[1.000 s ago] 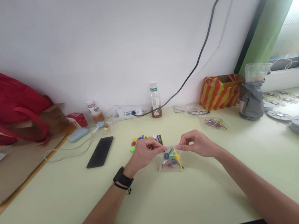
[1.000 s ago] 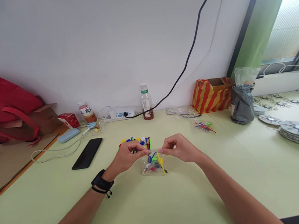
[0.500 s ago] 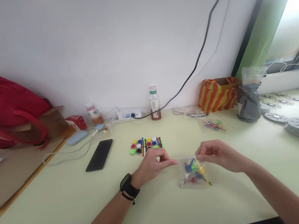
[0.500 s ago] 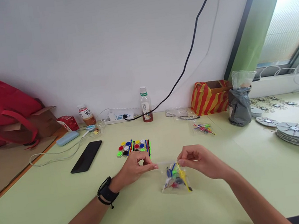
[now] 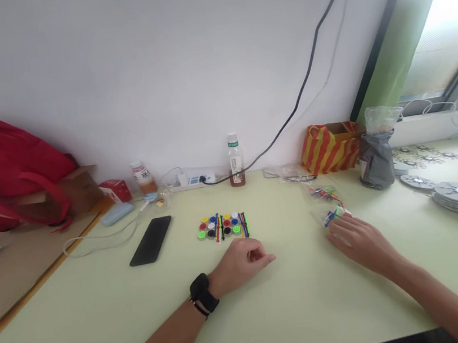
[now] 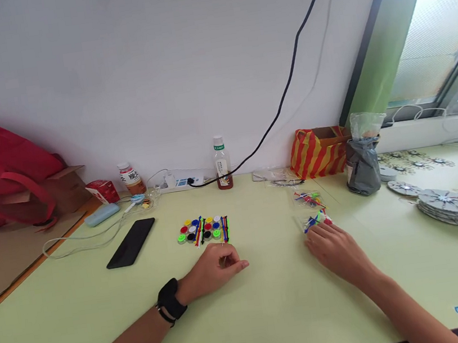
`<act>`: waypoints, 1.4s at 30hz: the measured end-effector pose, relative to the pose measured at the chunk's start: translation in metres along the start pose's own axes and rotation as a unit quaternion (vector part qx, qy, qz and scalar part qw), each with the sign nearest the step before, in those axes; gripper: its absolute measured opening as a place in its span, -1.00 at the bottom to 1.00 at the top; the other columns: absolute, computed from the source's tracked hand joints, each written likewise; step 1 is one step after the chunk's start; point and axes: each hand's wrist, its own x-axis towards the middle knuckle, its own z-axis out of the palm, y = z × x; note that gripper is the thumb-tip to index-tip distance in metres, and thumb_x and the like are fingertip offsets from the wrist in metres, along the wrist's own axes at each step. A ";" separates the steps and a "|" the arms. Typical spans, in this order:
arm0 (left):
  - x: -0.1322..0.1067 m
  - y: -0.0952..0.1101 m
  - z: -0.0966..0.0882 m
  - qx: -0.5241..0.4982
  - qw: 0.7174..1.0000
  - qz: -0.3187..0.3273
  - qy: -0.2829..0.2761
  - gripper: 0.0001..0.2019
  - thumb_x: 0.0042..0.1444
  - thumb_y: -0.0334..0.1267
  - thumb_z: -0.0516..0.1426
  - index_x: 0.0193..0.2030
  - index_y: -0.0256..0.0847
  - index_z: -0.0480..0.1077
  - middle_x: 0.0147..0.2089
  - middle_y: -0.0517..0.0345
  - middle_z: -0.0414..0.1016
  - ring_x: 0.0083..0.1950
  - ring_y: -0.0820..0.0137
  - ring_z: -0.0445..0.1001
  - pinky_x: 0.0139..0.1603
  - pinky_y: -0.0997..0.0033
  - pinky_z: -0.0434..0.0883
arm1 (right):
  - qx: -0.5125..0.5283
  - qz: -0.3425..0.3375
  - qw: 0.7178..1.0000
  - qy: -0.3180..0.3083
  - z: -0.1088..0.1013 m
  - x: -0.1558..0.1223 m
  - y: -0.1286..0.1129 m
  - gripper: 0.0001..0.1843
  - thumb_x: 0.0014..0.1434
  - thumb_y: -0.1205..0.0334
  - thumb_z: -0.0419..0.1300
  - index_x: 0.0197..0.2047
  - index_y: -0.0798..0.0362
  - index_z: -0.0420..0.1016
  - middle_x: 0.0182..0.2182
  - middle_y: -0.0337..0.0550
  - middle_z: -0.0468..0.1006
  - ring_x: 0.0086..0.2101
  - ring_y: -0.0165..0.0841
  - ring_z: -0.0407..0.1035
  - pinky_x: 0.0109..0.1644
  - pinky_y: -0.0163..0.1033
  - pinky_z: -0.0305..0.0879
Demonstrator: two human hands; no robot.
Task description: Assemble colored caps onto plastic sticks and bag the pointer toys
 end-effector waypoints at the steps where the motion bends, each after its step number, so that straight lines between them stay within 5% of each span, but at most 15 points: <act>1: 0.000 -0.001 0.001 0.003 1.000 -0.001 -0.006 -0.66 0.24 -0.09 0.26 -0.49 -0.24 0.45 -0.51 0.20 0.45 -0.48 0.48 0.30 -0.47 0.47 0.23 | 0.003 0.008 1.000 0.008 0.001 0.000 0.002 -0.70 0.41 0.03 0.10 -0.31 -0.07 0.51 -0.31 -0.05 0.65 -0.29 -0.17 0.55 -0.08 -0.08 0.42; 6: 0.000 -0.005 0.003 0.008 1.000 0.001 -0.012 -0.65 0.24 -0.08 0.26 -0.50 -0.24 0.45 -0.52 0.21 0.44 -0.49 0.49 0.29 -0.47 0.47 0.23 | -0.014 0.093 0.995 0.028 0.009 0.016 0.021 -0.59 0.33 -0.13 0.13 0.05 -0.07 0.54 0.03 0.02 0.63 0.03 -0.03 0.50 0.06 0.02 0.41; 10: 0.000 -0.006 0.003 0.011 1.000 0.003 -0.016 -0.66 0.23 -0.07 0.26 -0.49 -0.24 0.46 -0.51 0.20 0.47 -0.49 0.48 0.31 -0.47 0.47 0.23 | -0.065 0.144 0.987 -0.033 0.033 0.035 0.036 -0.28 0.33 -0.19 0.03 0.46 -0.12 0.21 0.34 0.05 0.39 0.28 0.09 0.28 0.27 0.26 0.25; 17: 0.000 -0.007 0.003 0.015 1.000 0.004 -0.025 -0.66 0.24 -0.09 0.26 -0.49 -0.23 0.45 -0.51 0.20 0.48 -0.48 0.47 0.34 -0.44 0.45 0.24 | -0.044 0.088 0.987 -0.126 0.048 0.042 0.073 -0.33 0.38 -0.17 -0.05 0.48 -0.23 0.18 0.43 -0.05 0.28 0.35 0.07 0.18 0.36 0.43 0.02; 23: -0.001 -0.006 0.003 0.053 0.998 0.017 -0.013 -0.70 0.26 -0.11 0.25 -0.46 -0.20 0.45 -0.47 0.20 0.50 -0.44 0.44 0.37 -0.36 0.41 0.27 | -0.041 0.062 0.993 -0.096 0.038 0.044 0.086 -0.34 0.41 -0.15 -0.06 0.48 -0.14 0.21 0.43 -0.02 0.28 0.41 0.11 0.04 0.43 0.47 -0.18; 27: 0.003 -0.012 -0.009 0.104 0.993 0.037 0.053 -0.78 0.27 -0.13 0.24 -0.38 -0.16 0.50 -0.36 0.14 0.56 -0.30 0.34 0.48 -0.22 0.34 0.32 | -0.003 0.058 0.998 -0.026 0.031 0.057 0.049 -0.42 0.41 -0.06 0.01 0.37 -0.01 0.37 0.32 0.07 0.42 0.38 0.09 0.10 0.44 0.34 -0.04; 33: 0.010 -0.033 -0.048 0.196 0.964 0.008 0.177 -0.93 0.24 -0.27 0.21 -0.26 -0.14 0.53 -0.20 0.09 0.60 -0.14 0.26 0.52 -0.09 0.29 0.36 | 0.193 -0.026 0.974 -0.119 0.017 0.075 -0.059 -0.56 0.38 0.19 0.11 0.29 -0.04 0.42 0.13 0.04 0.58 0.13 -0.08 0.42 0.21 0.07 0.35; 37: 0.009 -0.041 -0.061 0.240 0.959 -0.002 0.152 -0.93 0.22 -0.28 0.20 -0.21 -0.13 0.54 -0.20 0.11 0.58 -0.13 0.26 0.50 -0.10 0.28 0.38 | 0.240 -0.042 0.956 -0.167 0.023 0.089 -0.107 -0.60 0.36 0.29 0.11 0.23 0.00 0.44 0.09 0.01 0.58 0.08 -0.12 0.42 0.17 -0.01 0.32; 42: 0.008 -0.048 -0.056 0.255 0.960 0.016 0.115 -0.84 0.22 -0.25 0.22 -0.08 -0.10 0.58 -0.11 0.09 0.57 -0.01 0.20 0.48 0.02 0.21 0.40 | 0.235 0.041 0.958 -0.158 0.050 0.123 -0.120 -0.74 0.39 0.37 0.04 0.01 0.05 0.52 -0.07 -0.04 0.59 -0.01 -0.20 0.42 0.03 -0.13 0.29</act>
